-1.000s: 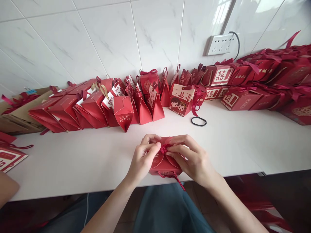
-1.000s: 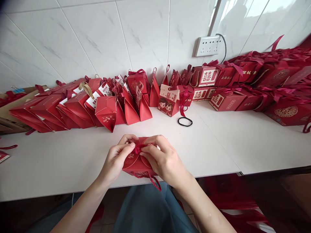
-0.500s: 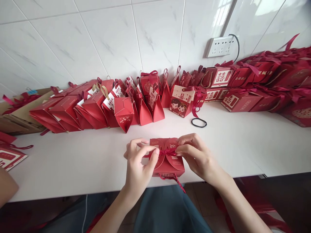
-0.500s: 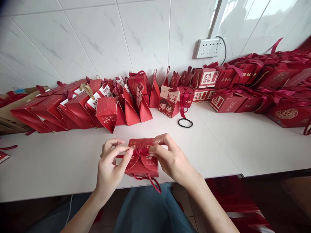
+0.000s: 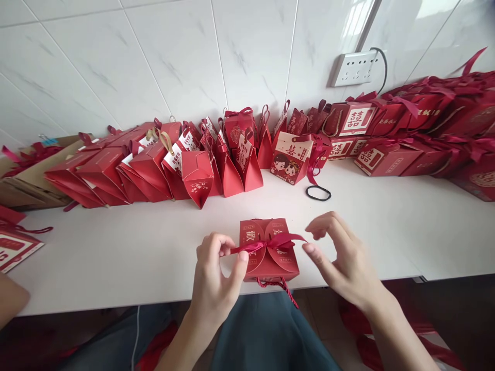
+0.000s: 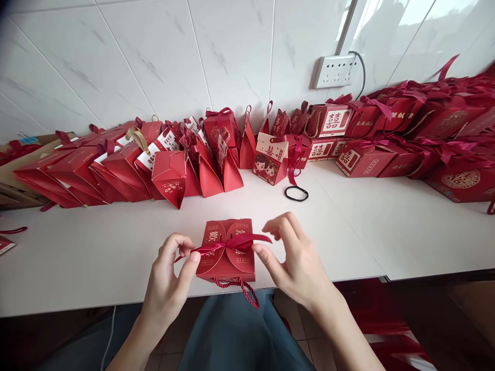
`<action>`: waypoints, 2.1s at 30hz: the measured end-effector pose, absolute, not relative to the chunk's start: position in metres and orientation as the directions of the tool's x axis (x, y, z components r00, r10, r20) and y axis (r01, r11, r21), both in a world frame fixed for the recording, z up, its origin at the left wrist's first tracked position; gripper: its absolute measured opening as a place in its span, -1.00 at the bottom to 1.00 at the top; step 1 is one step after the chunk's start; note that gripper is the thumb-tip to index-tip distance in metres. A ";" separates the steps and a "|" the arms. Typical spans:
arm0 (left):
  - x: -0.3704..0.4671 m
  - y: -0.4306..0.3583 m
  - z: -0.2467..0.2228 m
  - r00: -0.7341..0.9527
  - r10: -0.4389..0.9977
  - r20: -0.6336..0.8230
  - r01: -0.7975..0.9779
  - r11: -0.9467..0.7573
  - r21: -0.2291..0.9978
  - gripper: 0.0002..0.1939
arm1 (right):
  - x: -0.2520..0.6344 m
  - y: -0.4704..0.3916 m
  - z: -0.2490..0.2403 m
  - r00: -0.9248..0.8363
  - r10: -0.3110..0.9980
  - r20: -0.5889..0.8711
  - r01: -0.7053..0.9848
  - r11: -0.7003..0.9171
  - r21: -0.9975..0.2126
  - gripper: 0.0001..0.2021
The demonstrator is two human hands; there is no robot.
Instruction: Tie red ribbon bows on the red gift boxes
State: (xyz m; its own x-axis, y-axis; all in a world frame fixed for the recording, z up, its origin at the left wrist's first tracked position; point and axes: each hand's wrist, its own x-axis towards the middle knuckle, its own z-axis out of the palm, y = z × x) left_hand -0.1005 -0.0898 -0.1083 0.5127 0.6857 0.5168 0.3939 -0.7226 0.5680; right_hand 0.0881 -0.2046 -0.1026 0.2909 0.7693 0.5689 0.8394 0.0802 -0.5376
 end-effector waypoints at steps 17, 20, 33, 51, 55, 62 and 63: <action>-0.094 -0.090 -0.087 0.567 0.819 0.092 0.489 -0.424 0.762 -0.72 | 0.065 -0.194 -0.094 0.415 0.896 0.161 0.529 -0.094 -0.843 -0.77; -0.089 -0.087 -0.086 0.597 0.796 0.097 0.400 -0.401 0.824 -0.73 | 0.068 -0.186 -0.096 0.438 0.883 0.169 0.460 -0.059 -0.886 -0.74; -0.077 -0.074 -0.098 0.692 0.715 0.097 0.213 -0.331 0.919 -0.70 | 0.085 -0.147 -0.102 0.506 0.838 0.202 0.317 0.037 -0.948 -0.80; -0.080 -0.067 -0.101 0.735 0.667 0.119 0.225 -0.406 0.886 -0.78 | 0.074 -0.121 -0.062 0.258 0.932 0.254 0.700 0.001 -0.714 -0.68; -0.081 -0.068 -0.100 0.711 0.699 0.085 0.265 -0.377 0.887 -0.81 | 0.063 -0.116 -0.054 0.173 0.969 0.176 0.752 -0.014 -0.659 -0.81; -0.082 -0.070 -0.106 0.698 0.706 0.122 0.219 -0.372 0.902 -0.66 | 0.065 -0.119 -0.062 0.155 0.976 0.152 0.669 0.009 -0.744 -0.87; -0.082 -0.071 -0.109 0.685 0.715 0.142 0.210 -0.380 0.901 -0.59 | 0.066 -0.119 -0.063 0.175 0.971 0.165 0.669 0.006 -0.744 -0.86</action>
